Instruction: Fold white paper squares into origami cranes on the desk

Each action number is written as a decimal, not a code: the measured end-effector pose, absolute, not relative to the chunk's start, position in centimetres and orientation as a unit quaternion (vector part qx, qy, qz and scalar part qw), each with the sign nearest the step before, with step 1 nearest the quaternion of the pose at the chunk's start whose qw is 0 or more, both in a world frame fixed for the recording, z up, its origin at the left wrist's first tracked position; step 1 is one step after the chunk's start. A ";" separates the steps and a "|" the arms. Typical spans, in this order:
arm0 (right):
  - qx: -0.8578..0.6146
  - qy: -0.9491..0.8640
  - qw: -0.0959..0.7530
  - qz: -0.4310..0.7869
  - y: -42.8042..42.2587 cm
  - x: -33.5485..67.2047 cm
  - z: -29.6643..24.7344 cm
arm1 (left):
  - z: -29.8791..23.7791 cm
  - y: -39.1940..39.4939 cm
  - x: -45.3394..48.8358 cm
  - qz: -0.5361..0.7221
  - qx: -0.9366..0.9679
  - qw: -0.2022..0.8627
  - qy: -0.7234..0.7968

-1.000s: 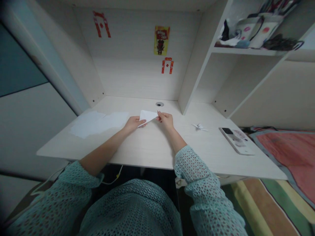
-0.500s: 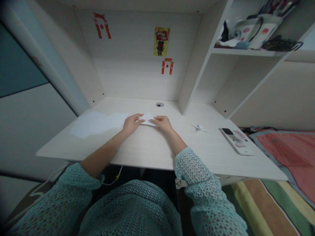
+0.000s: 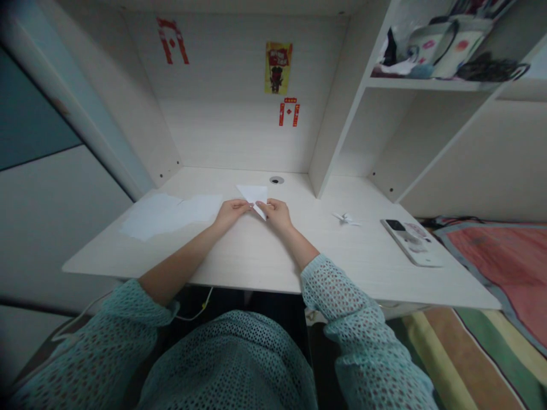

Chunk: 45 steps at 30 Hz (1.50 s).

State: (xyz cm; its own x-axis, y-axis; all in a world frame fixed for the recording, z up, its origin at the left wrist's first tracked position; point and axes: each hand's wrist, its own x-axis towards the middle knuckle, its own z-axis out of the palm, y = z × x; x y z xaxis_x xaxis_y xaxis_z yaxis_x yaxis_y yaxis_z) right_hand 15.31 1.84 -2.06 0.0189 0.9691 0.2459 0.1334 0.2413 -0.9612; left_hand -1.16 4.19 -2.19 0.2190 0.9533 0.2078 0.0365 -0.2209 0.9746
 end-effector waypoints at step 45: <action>-0.487 -0.666 0.407 0.393 1.1 14.4 -2.0 | -1.6 5.3 -2.6 0.651 0.383 0.451 0.475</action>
